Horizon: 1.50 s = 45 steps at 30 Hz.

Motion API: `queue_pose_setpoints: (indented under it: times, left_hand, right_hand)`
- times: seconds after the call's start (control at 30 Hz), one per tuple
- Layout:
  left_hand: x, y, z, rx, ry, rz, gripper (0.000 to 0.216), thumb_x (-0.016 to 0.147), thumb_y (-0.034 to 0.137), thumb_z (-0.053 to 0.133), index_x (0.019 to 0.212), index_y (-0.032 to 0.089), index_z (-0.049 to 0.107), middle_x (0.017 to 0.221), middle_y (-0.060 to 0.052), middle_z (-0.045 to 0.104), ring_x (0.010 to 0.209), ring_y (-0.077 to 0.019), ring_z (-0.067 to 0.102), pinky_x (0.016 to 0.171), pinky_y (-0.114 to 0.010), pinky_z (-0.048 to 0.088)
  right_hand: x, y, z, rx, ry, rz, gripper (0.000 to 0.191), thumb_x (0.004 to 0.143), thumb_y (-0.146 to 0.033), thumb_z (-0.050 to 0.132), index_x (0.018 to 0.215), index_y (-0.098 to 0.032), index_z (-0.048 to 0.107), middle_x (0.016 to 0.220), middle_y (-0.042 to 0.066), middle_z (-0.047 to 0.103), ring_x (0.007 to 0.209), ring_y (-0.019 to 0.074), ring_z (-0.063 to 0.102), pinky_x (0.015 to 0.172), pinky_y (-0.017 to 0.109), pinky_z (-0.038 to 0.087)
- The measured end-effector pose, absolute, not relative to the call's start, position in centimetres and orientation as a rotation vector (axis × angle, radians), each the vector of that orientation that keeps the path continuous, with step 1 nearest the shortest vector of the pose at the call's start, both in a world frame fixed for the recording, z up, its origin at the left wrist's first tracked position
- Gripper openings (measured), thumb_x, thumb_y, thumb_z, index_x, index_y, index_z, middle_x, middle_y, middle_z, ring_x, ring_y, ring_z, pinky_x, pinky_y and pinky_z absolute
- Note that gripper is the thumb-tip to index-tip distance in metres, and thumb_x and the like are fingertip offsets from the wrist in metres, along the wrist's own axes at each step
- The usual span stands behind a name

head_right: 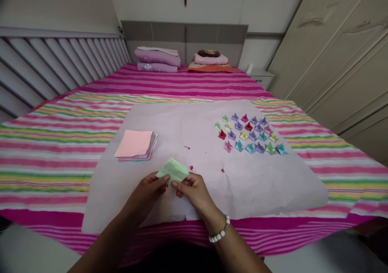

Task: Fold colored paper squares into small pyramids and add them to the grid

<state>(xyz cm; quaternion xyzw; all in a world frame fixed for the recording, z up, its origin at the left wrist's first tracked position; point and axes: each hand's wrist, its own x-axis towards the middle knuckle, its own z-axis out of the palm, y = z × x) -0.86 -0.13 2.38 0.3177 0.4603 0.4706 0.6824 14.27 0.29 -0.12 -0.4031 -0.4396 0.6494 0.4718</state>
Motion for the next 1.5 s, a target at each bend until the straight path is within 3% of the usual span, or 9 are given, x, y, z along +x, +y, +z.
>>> queue_pose_setpoints:
  times: [0.2, 0.5, 0.7, 0.83, 0.93, 1.07, 1.2, 1.4, 1.5]
  left_hand:
    - [-2.2, 0.3, 3.5, 1.032, 1.061, 0.939, 0.021, 0.068, 0.032, 0.077, 0.082, 0.017, 0.075, 0.076, -0.002, 0.071, 0.076, -0.0171, 0.062, 0.075, -0.027, 0.045]
    - [-2.0, 1.3, 4.3, 1.109, 1.199, 1.030, 0.039, 0.075, 0.052, 0.065, 0.058, 0.016, 0.063, 0.050, 0.003, 0.054, 0.047, -0.0106, 0.046, 0.047, -0.023, 0.034]
    - [-1.4, 0.9, 3.8, 1.028, 1.040, 1.113, 0.047, 0.062, 0.032, 0.080, 0.102, 0.016, 0.063, 0.087, -0.005, 0.071, 0.078, -0.0187, 0.065, 0.070, -0.029, 0.050]
    - [-1.1, 0.5, 3.1, 1.026, 1.044, 1.214, 0.042, 0.059, 0.023, 0.080, 0.089, 0.020, 0.050, 0.080, -0.001, 0.069, 0.074, -0.0166, 0.067, 0.066, -0.027, 0.051]
    - [-1.2, 0.1, 3.2, 1.099, 1.033, 1.289, 0.039, 0.063, 0.020, 0.078, 0.084, 0.021, 0.045, 0.098, -0.002, 0.067, 0.081, -0.0158, 0.067, 0.070, -0.028, 0.052]
    - [-1.6, 0.0, 3.5, 1.276, 0.996, 1.284, 0.025, 0.073, 0.019, 0.071, 0.090, 0.021, 0.053, 0.123, -0.007, 0.059, 0.091, -0.0169, 0.065, 0.077, -0.030, 0.051]
    - [-1.8, 0.2, 3.4, 1.504, 1.041, 1.303, 0.007, 0.077, 0.017, 0.067, 0.082, 0.019, 0.063, 0.124, -0.009, 0.057, 0.108, -0.0209, 0.058, 0.084, -0.029, 0.047]
    - [-1.7, 0.3, 3.0, 1.376, 0.963, 1.332, 0.026, 0.077, 0.018, 0.068, 0.101, 0.024, 0.059, 0.135, -0.009, 0.048, 0.094, -0.0174, 0.063, 0.078, -0.031, 0.051]
    - [-1.8, 0.3, 3.0, 1.520, 1.004, 1.301, 0.016, 0.078, 0.017, 0.068, 0.093, 0.021, 0.064, 0.132, -0.010, 0.050, 0.108, -0.0215, 0.058, 0.084, -0.031, 0.049]
  right_hand:
    - [14.5, 0.1, 0.1, -1.045, -1.168, 1.531, 0.033, 0.065, -0.047, 0.078, 0.066, -0.017, 0.065, 0.046, -0.006, 0.052, 0.042, 0.0087, 0.045, 0.046, 0.023, 0.033]
    - [13.6, -0.7, -0.1, -1.003, -1.158, 1.599, 0.036, 0.063, -0.049, 0.078, 0.063, -0.018, 0.060, 0.046, -0.007, 0.050, 0.042, 0.0082, 0.042, 0.045, 0.022, 0.030]
    - [13.8, -0.5, -0.4, -1.020, -0.997, 1.493, 0.032, 0.067, -0.043, 0.077, 0.063, -0.017, 0.059, 0.049, -0.005, 0.053, 0.043, 0.0081, 0.042, 0.046, 0.022, 0.032]
    - [13.9, -0.4, -0.3, -1.011, -0.999, 1.469, 0.031, 0.065, -0.043, 0.078, 0.066, -0.017, 0.061, 0.050, -0.005, 0.052, 0.043, 0.0086, 0.043, 0.046, 0.023, 0.034]
    - [13.8, -0.4, -0.2, -1.016, -1.033, 1.432, 0.031, 0.065, -0.044, 0.078, 0.068, -0.018, 0.063, 0.051, -0.006, 0.051, 0.044, 0.0090, 0.043, 0.045, 0.023, 0.034]
    - [14.0, -0.4, -0.5, -1.055, -1.048, 1.377, 0.031, 0.065, -0.043, 0.079, 0.065, -0.018, 0.060, 0.048, -0.006, 0.050, 0.044, 0.0095, 0.044, 0.045, 0.023, 0.034]
    - [14.1, -0.5, -0.7, -1.044, -1.059, 1.384, 0.029, 0.067, -0.042, 0.078, 0.068, -0.018, 0.062, 0.050, -0.006, 0.050, 0.045, 0.0096, 0.045, 0.046, 0.024, 0.035]
    - [14.0, -0.4, -0.5, -1.049, -1.057, 1.388, 0.030, 0.065, -0.043, 0.079, 0.067, -0.018, 0.061, 0.049, -0.006, 0.049, 0.044, 0.0095, 0.044, 0.046, 0.024, 0.034]
    - [13.9, -0.4, -0.3, -1.045, -1.062, 1.396, 0.030, 0.065, -0.043, 0.078, 0.066, -0.018, 0.061, 0.049, -0.006, 0.049, 0.044, 0.0094, 0.044, 0.046, 0.023, 0.035]
